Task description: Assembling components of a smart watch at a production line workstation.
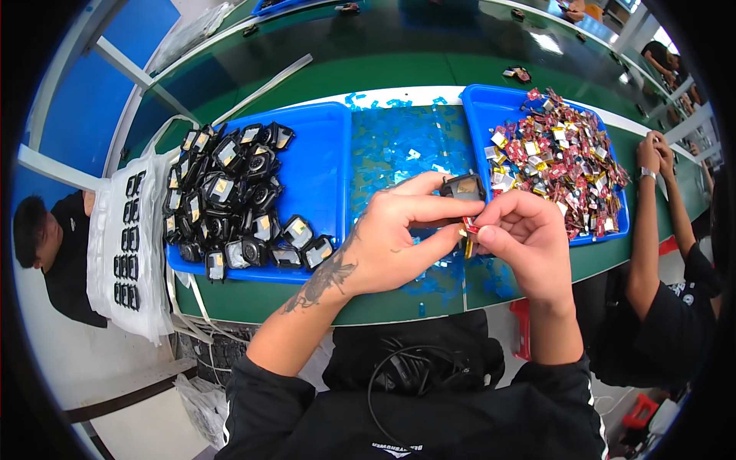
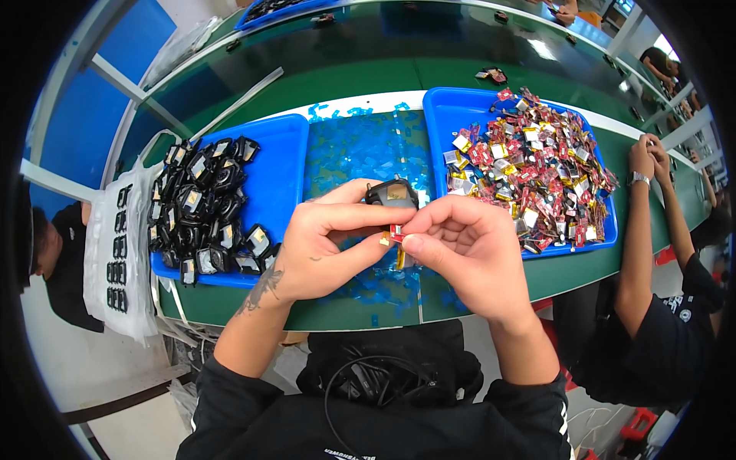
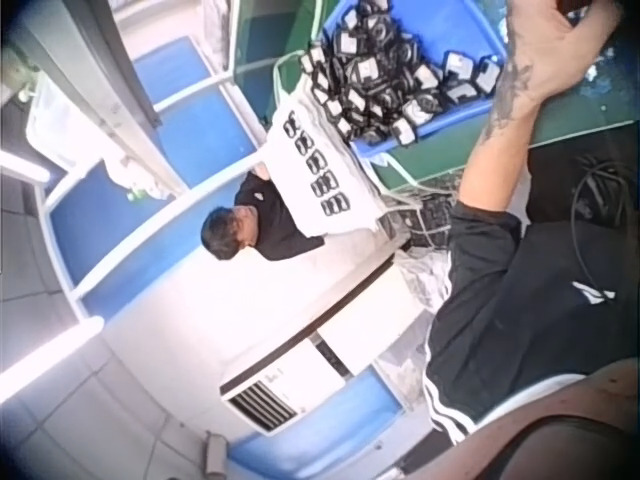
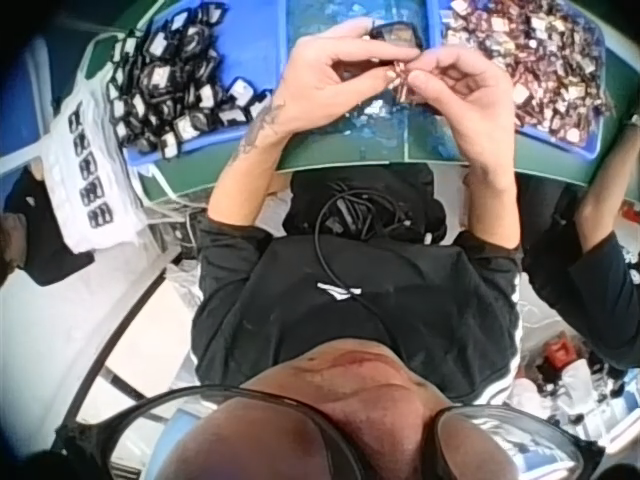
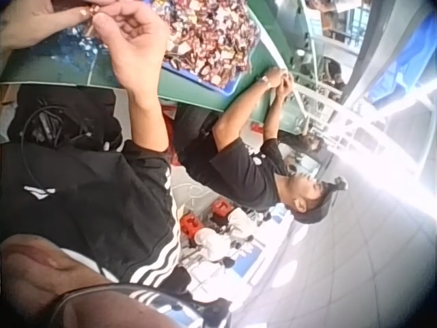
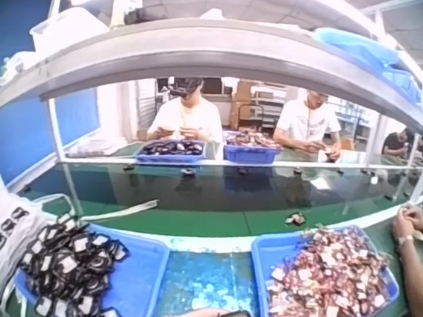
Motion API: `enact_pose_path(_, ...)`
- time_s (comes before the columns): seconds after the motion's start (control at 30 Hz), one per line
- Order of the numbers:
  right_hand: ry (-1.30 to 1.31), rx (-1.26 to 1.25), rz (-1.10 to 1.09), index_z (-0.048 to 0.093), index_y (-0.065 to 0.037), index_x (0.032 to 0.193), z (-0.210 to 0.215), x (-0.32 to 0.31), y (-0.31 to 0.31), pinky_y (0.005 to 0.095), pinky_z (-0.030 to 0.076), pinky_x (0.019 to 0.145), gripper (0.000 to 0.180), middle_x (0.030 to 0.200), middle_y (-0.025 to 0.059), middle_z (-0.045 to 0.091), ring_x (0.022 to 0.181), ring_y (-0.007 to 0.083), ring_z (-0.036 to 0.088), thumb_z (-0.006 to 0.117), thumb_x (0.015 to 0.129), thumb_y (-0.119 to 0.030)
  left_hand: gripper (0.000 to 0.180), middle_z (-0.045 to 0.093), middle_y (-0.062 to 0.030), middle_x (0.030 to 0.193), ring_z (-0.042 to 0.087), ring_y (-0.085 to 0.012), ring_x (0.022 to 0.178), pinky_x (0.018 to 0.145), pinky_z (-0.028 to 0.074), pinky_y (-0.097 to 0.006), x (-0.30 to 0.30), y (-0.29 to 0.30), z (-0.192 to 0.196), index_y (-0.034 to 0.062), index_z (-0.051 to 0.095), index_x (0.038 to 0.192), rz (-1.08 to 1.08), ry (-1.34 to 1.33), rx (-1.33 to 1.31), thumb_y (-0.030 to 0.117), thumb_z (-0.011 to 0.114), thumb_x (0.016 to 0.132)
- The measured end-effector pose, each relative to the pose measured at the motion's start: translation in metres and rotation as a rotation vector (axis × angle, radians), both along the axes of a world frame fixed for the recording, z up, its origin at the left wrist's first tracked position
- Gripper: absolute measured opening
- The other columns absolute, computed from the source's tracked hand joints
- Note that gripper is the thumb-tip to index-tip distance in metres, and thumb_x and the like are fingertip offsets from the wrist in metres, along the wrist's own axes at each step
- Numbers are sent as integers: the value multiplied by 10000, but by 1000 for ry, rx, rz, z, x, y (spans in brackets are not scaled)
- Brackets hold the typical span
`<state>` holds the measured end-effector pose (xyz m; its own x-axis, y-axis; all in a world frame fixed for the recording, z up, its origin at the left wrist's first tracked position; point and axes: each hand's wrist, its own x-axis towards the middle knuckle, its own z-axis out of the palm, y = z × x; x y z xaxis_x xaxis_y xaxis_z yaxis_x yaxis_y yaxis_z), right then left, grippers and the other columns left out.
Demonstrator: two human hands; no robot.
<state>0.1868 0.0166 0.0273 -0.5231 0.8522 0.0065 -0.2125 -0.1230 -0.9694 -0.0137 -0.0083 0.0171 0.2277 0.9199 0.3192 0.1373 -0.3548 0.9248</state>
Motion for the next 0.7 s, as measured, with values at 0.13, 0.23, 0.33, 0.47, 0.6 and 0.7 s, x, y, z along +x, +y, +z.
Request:
enact_pose_path(0.13,-15,-77,99,623,2,909,-3,9,5,209,464,648,108,829,19,632,729,58,577,684,882,-82,233,659,-122,990,634,-165,909,789,522,-275,-11,2,3,-12,722,998,-108,80,-53,-62,710,771)
enact_pose_path(0.23,-55,-134,252,629,-21,896,-4,19,12,200,458,631,103,817,-2,631,726,47,576,680,889,-110,174,641,-90,930,630,-137,876,777,534,-250,-5,-1,3,-23,719,962,-166,-114,-255,-52,706,791)
enact_pose_path(0.33,-147,-170,253,627,-31,887,2,18,23,189,447,603,119,791,-27,621,703,32,563,674,897,-140,134,620,-68,892,625,-119,855,753,544,-227,-5,1,6,-45,708,946,-140,-1,-251,-38,699,813)
enact_pose_path(0.47,-304,-72,94,612,-14,902,1,15,19,181,441,610,103,800,-30,607,695,23,543,665,895,-101,129,623,-77,922,627,-112,829,689,551,-216,5,2,1,-85,686,943,-21,39,-283,-16,689,834)
enact_pose_path(0.6,-262,98,-83,591,-4,916,-4,3,3,157,399,554,134,799,-22,565,667,5,496,690,834,29,180,650,-123,889,679,-180,757,694,586,-273,5,1,-8,-49,684,983,32,27,-303,64,664,845)
enact_pose_path(0.7,-361,305,-184,587,-7,917,-18,-1,-2,146,397,540,146,802,-21,556,669,0,487,692,828,42,141,627,-104,1011,634,-114,883,739,556,-211,6,1,-3,-95,676,972,7,-1,-406,-16,670,855)
